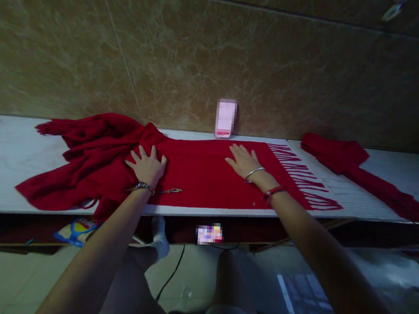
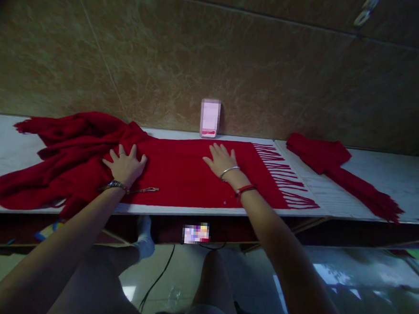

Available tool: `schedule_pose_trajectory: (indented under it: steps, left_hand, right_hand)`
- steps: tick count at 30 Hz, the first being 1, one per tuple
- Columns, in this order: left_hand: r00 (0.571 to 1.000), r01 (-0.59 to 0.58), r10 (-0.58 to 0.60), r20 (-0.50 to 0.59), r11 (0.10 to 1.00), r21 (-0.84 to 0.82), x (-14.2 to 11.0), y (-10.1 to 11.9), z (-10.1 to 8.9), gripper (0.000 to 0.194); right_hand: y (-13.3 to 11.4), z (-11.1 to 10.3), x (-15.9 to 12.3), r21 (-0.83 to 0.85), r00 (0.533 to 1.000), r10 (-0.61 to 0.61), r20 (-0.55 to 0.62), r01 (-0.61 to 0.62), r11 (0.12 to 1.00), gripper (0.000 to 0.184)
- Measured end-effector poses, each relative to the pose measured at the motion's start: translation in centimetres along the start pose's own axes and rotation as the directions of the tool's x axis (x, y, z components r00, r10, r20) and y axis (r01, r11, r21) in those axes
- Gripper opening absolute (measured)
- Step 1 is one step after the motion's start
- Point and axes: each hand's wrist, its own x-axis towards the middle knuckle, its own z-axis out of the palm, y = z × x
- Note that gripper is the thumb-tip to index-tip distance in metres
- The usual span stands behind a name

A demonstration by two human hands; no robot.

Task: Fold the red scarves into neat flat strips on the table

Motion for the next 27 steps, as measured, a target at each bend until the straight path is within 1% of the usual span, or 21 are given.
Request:
schedule_pose_trajectory:
  steps: [2,4,5,6,7,9,11,13,15,18,19,20,21,23,25,27]
  left_hand:
    - [0.999,-0.021,0.021,-0.031,1.000,0.001,-0.2,-0.1,0.0,0.058]
    - [0.998,-0.037,0.037,-0.040,0.999,0.005,-0.2,-0.2,0.1,0.057]
    - [0.998,-0.041,0.041,-0.042,0.999,0.008,-0.2,-0.2,0.1,0.057]
    - [0.998,-0.043,0.044,-0.042,0.999,0.011,-0.1,-0.2,0.1,0.057]
    - [0.998,-0.043,0.043,-0.038,0.999,0.013,-0.1,-0.3,0.2,0.057]
    - [0.999,-0.036,0.036,-0.026,0.999,0.020,0.0,-0.3,0.2,0.057]
    - [0.999,-0.034,0.034,-0.020,0.999,0.021,0.0,-0.2,0.2,0.057]
    - [0.999,-0.038,0.038,-0.013,0.999,0.014,-0.1,-0.2,0.1,0.057]
    - [0.999,-0.042,0.042,-0.009,0.999,0.005,-0.1,-0.1,0.1,0.057]
    - [0.999,-0.043,0.043,-0.005,0.999,0.006,-0.1,-0.1,0.1,0.057]
    - [0.999,-0.042,0.042,-0.003,0.999,0.009,-0.1,-0.1,0.1,0.057]
    - [0.999,-0.042,0.042,0.001,0.999,0.011,-0.1,-0.1,0.0,0.057]
    - [0.999,-0.043,0.043,0.003,0.999,0.014,-0.1,-0.1,0.0,0.057]
    - [0.999,-0.044,0.044,0.007,0.999,0.020,-0.1,0.0,-0.1,0.056]
    - [0.999,-0.042,0.042,0.010,0.999,0.024,-0.1,0.0,-0.1,0.056]
    - [0.999,-0.039,0.039,0.011,0.999,0.026,-0.1,0.0,0.0,0.055]
  right_hand:
    - [-4.6,1.1,-0.7,0.128,0.997,-0.029,0.067,0.020,0.992,0.065]
    - [-7.8,2.6,-1.4,0.181,0.987,-0.119,0.106,0.099,0.979,0.065]
    - [-8.7,3.3,-1.7,0.183,0.979,-0.160,0.124,0.136,0.974,0.062]
    - [-9.1,3.9,-2.0,0.172,0.972,-0.193,0.132,0.169,0.970,0.060]
    - [-9.0,4.4,-2.3,0.155,0.968,-0.214,0.133,0.193,0.969,0.058]
    - [-7.2,5.0,-2.7,0.108,0.968,-0.217,0.125,0.204,0.973,0.055]
    - [-3.8,5.1,-3.1,0.050,0.980,-0.159,0.121,0.154,0.987,0.053]
    - [0.8,5.0,-3.6,-0.023,0.993,-0.041,0.114,0.044,0.999,0.054]
    - [6.0,4.8,-4.3,-0.078,0.993,0.087,0.081,-0.080,0.994,0.054]
    - [13.4,4.7,-5.5,-0.116,0.962,0.273,0.033,-0.267,0.957,0.057]
    - [15.3,4.6,-5.9,-0.114,0.947,0.321,0.015,-0.318,0.941,0.057]
    - [16.8,4.6,-6.3,-0.103,0.941,0.337,-0.021,-0.337,0.936,0.057]
    - [17.9,4.5,-6.6,-0.089,0.938,0.342,-0.051,-0.346,0.934,0.057]
    - [18.8,4.2,-6.7,-0.073,0.932,0.351,-0.092,-0.358,0.931,0.057]
    - [18.0,3.9,-6.2,-0.068,0.931,0.348,-0.114,-0.357,0.932,0.058]
    - [15.5,3.5,-4.8,-0.066,0.940,0.315,-0.131,-0.325,0.943,0.058]
